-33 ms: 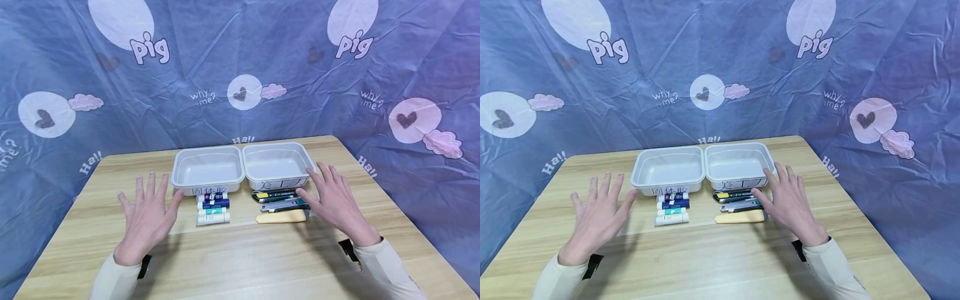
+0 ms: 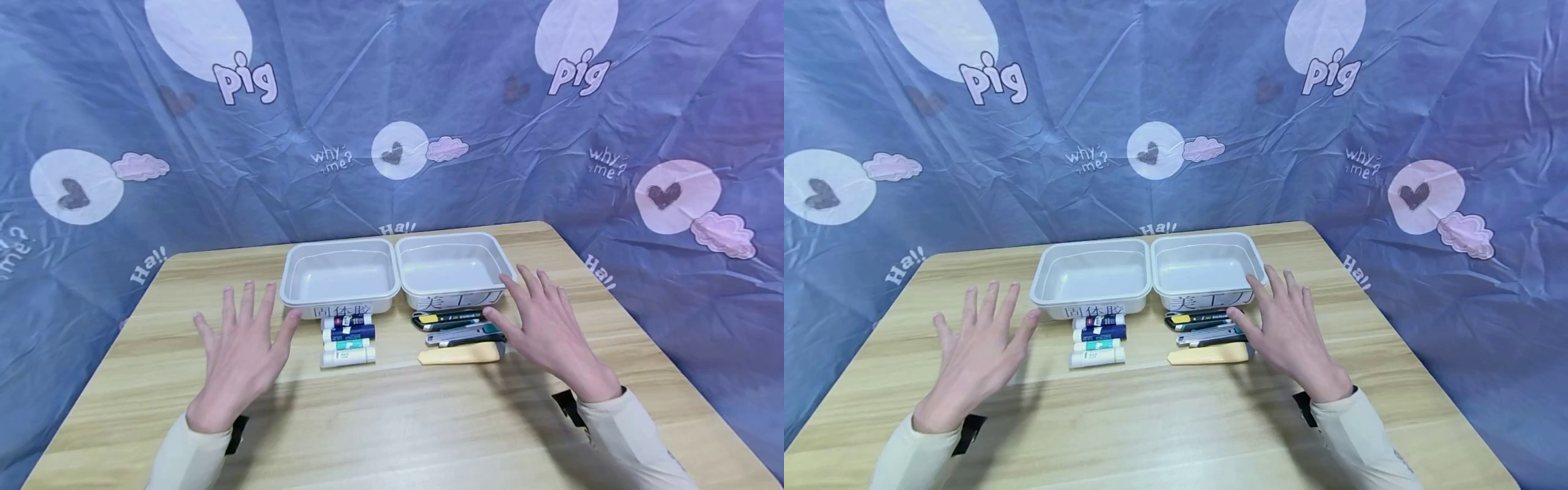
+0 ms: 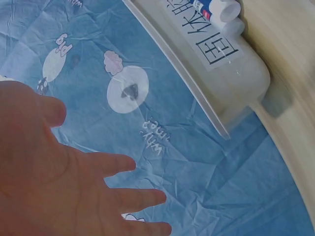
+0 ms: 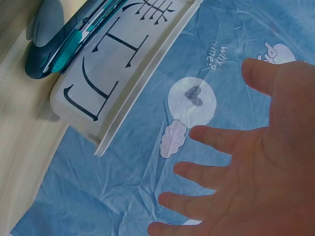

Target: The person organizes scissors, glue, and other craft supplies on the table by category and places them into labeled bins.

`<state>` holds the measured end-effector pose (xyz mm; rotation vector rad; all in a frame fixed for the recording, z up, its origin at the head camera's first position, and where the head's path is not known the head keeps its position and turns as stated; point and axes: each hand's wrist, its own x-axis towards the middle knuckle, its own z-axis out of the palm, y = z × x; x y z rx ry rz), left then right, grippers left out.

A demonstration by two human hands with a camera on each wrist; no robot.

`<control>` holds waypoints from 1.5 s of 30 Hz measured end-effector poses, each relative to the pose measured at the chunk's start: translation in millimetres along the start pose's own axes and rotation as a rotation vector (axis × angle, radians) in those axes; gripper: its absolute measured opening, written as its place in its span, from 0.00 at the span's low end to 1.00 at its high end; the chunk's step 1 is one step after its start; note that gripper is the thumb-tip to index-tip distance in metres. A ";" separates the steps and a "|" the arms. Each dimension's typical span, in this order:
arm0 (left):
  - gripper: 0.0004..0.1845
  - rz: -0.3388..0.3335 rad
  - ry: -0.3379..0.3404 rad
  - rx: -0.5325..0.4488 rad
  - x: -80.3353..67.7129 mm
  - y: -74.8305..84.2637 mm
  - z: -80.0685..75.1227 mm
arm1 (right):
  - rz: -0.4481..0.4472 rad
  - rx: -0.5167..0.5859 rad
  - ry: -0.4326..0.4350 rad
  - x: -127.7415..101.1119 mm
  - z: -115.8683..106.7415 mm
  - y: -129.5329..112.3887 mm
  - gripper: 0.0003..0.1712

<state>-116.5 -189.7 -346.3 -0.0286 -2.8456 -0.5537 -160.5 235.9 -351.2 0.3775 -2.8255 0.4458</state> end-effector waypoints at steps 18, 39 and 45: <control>0.40 0.012 0.026 -0.074 10.9 -7.0 -1.1 | -0.094 0.093 -0.024 3.7 8.9 -13.6 0.35; 0.29 -0.088 0.142 -0.512 51.5 -39.5 21.3 | -0.279 0.125 -0.118 36.0 35.5 -75.4 0.30; 0.32 -0.132 0.090 -0.546 58.6 -46.8 31.0 | -0.339 0.118 -0.131 41.4 45.3 -92.0 0.29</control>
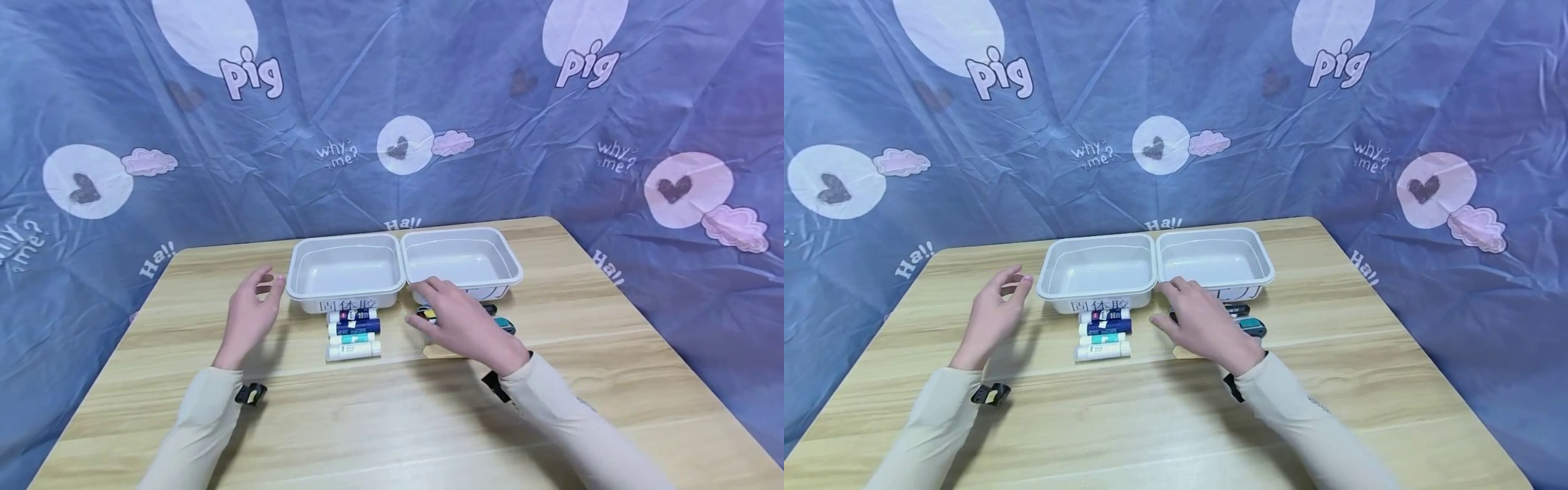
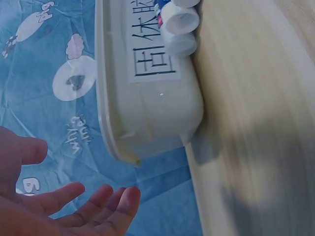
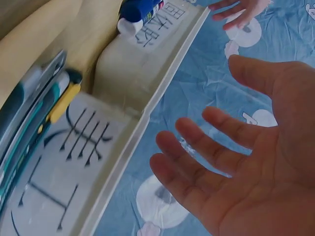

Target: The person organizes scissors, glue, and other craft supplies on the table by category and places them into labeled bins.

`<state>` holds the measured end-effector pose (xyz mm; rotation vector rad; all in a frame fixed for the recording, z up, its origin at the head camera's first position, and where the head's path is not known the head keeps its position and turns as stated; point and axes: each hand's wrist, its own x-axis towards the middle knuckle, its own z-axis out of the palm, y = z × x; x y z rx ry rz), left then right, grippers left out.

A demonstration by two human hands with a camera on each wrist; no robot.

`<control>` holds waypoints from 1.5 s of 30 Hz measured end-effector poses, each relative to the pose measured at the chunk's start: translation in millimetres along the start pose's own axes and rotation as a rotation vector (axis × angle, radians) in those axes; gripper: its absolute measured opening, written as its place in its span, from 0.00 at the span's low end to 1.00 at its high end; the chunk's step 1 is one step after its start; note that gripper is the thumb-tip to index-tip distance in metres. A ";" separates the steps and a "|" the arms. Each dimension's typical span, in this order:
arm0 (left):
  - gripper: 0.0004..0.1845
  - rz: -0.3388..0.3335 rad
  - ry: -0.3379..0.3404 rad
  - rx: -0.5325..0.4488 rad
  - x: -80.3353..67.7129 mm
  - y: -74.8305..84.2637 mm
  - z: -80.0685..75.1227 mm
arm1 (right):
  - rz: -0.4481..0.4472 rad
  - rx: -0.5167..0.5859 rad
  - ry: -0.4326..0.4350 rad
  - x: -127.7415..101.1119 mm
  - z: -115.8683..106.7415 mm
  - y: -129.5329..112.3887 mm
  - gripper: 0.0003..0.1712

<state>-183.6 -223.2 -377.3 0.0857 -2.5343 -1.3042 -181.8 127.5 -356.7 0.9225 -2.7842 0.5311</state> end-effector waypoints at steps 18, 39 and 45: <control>0.30 -0.175 -0.187 -0.214 12.9 -14.3 11.7 | -0.081 0.032 -0.119 23.0 32.9 -25.7 0.25; 0.27 -0.244 -0.137 -0.369 21.6 -24.1 25.6 | -0.127 -0.038 -0.216 24.1 51.9 -27.8 0.18; 0.26 -0.241 -0.137 -0.403 22.0 -25.1 24.5 | -0.162 -0.056 -0.217 24.6 60.0 -29.4 0.14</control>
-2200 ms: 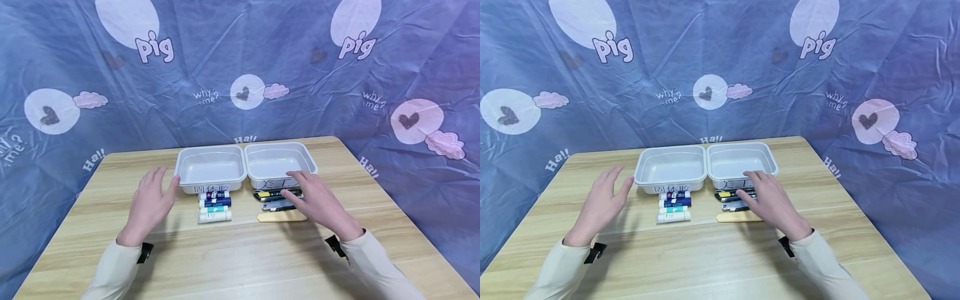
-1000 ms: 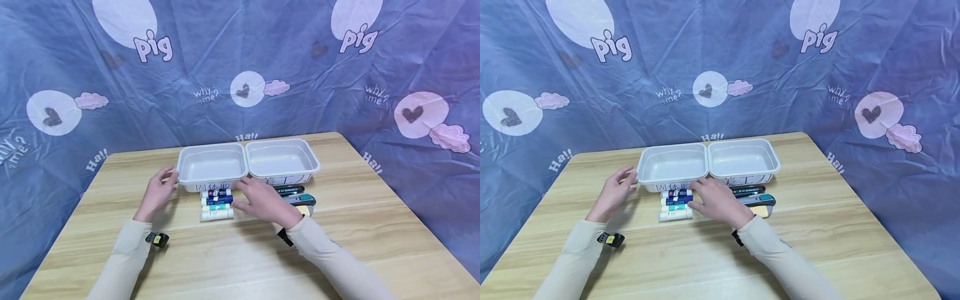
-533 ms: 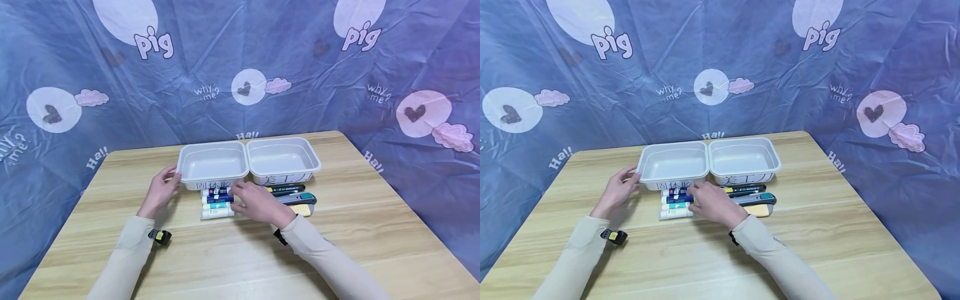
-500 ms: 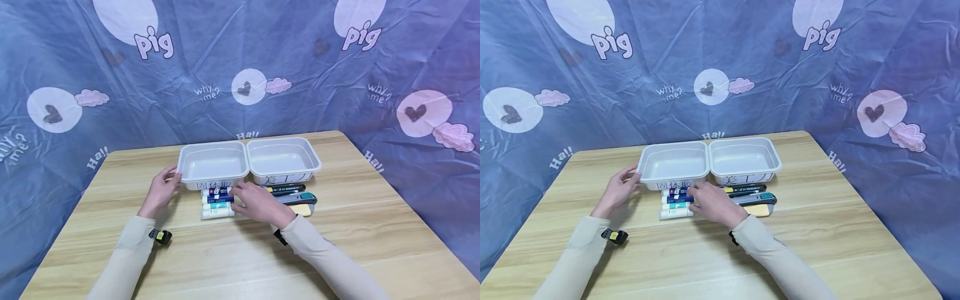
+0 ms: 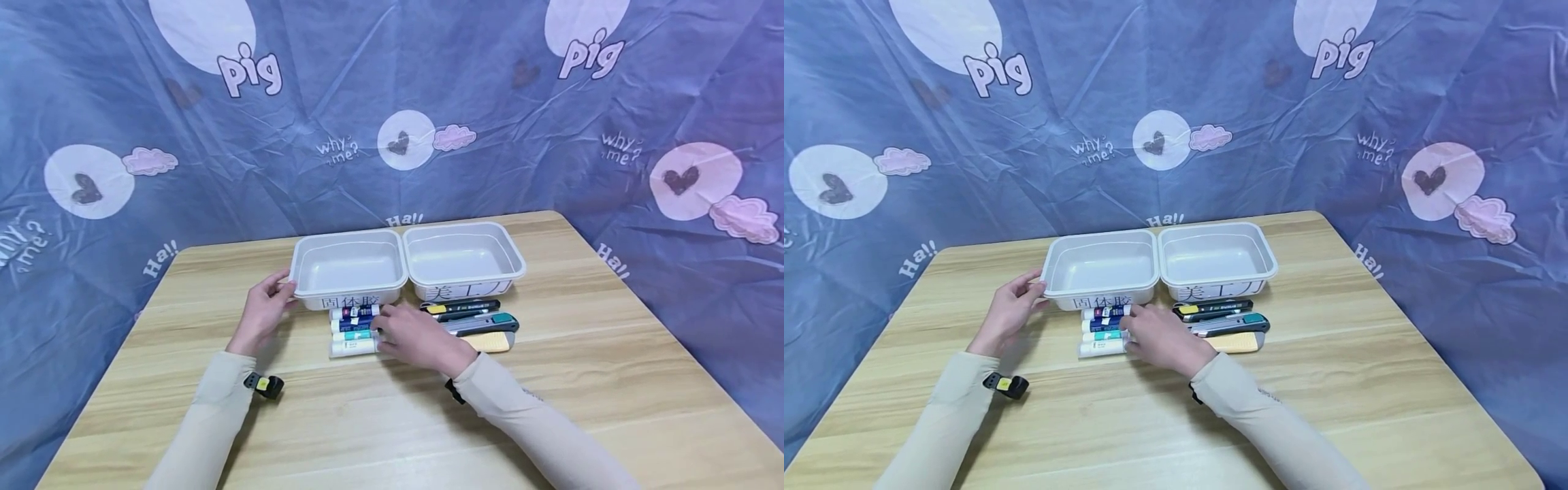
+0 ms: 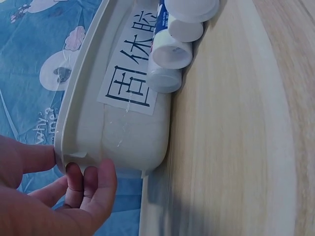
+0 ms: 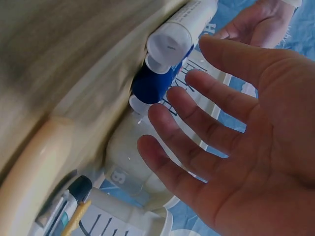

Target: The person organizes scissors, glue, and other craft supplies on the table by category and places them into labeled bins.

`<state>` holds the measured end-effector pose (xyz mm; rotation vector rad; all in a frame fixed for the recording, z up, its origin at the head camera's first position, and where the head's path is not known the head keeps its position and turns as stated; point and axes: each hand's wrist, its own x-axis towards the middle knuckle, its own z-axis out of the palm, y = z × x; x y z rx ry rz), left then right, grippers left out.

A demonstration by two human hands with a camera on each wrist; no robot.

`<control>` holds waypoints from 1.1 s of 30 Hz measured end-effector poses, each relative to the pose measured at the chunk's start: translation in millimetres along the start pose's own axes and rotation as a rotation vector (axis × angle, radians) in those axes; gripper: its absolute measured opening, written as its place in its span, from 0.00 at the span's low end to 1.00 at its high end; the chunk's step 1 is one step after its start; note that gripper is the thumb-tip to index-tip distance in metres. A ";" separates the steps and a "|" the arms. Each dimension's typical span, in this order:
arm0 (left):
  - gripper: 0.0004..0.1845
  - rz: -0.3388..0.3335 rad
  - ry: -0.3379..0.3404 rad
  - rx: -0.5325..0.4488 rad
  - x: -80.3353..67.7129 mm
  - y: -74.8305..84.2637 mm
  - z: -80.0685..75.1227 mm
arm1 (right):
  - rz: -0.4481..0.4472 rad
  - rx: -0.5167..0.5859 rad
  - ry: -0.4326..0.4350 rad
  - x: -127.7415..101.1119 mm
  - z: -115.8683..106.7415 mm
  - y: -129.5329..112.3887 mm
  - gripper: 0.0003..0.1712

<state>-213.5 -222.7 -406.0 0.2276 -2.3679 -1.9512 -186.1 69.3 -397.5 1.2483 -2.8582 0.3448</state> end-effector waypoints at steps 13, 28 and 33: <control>0.25 0.000 -0.006 -0.040 -1.5 1.1 -0.3 | 0.008 0.018 -0.057 -0.5 7.7 -5.6 0.17; 0.27 -0.021 -0.018 -0.034 -2.7 4.4 -1.9 | 0.013 0.042 -0.096 2.6 9.0 -7.2 0.13; 0.28 -0.033 -0.033 -0.026 -3.6 3.3 -3.6 | 0.000 0.077 -0.087 1.7 9.1 -6.6 0.11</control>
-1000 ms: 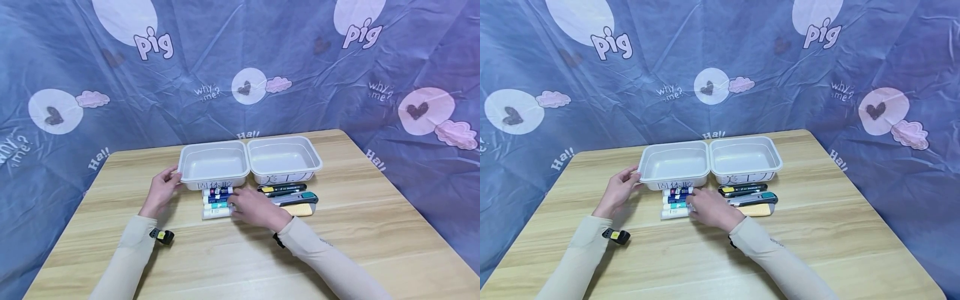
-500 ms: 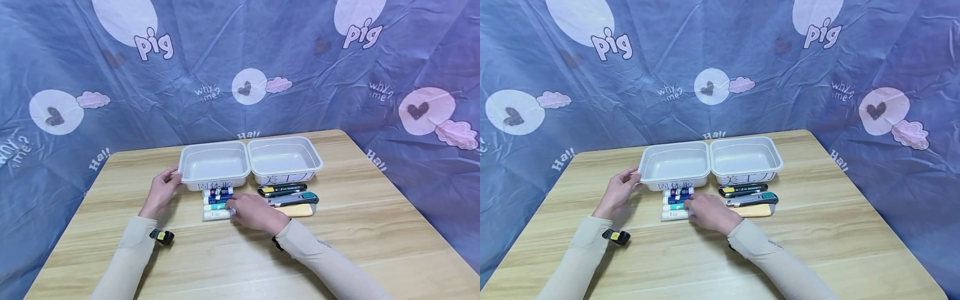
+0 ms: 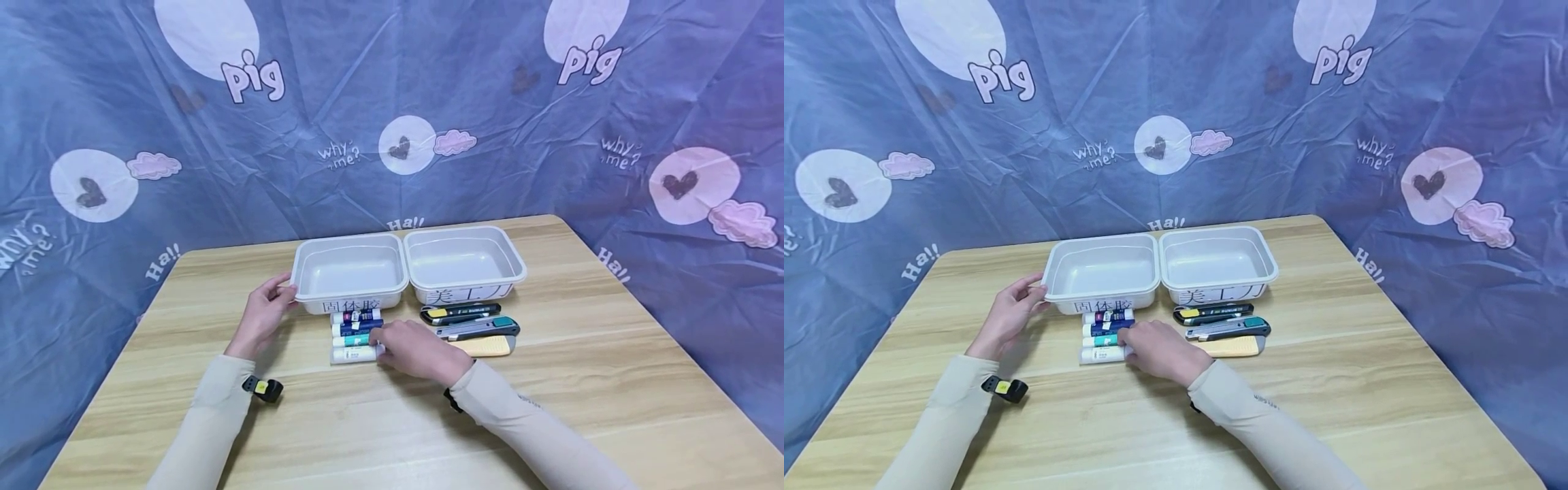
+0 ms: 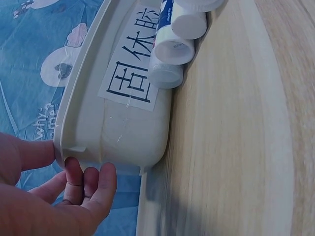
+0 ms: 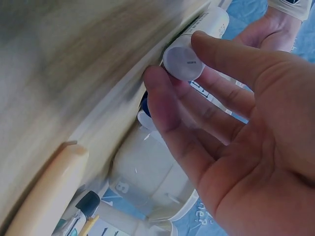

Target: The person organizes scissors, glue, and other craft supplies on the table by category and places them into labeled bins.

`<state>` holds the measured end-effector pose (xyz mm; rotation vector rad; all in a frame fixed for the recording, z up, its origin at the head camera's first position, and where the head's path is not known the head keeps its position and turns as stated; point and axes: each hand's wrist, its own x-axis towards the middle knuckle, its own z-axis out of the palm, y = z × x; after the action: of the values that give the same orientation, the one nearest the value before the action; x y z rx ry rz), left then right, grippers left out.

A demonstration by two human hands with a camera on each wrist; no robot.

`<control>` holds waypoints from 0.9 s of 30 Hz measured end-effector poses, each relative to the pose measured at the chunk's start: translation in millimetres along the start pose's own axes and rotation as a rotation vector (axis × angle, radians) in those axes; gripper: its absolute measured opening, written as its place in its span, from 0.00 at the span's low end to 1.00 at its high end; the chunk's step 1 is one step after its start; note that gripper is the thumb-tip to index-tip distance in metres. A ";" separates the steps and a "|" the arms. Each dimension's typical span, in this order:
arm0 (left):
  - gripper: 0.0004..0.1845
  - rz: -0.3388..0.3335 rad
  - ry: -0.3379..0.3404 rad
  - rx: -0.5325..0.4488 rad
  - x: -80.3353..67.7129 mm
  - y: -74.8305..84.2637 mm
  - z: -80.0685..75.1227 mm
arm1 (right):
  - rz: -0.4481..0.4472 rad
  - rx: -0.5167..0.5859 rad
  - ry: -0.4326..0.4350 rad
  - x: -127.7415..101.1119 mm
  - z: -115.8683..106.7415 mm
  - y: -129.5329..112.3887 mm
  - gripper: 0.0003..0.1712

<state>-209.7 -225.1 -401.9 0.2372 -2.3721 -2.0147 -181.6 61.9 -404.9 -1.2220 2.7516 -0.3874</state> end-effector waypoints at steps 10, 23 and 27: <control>0.27 0.010 0.004 -0.006 -0.6 -2.6 -0.1 | -0.003 0.008 -0.023 -0.6 0.1 1.0 0.10; 0.27 0.000 0.012 0.016 1.5 -3.0 -2.1 | -0.010 0.066 -0.016 -2.0 -3.7 1.0 0.15; 0.27 -0.007 0.014 0.019 1.3 -3.5 -2.9 | -0.026 0.075 0.014 -2.3 -6.0 0.3 0.16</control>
<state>-210.3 -228.6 -405.0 0.2600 -2.3858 -1.9877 -181.4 65.0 -399.3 -1.2423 2.7086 -0.4981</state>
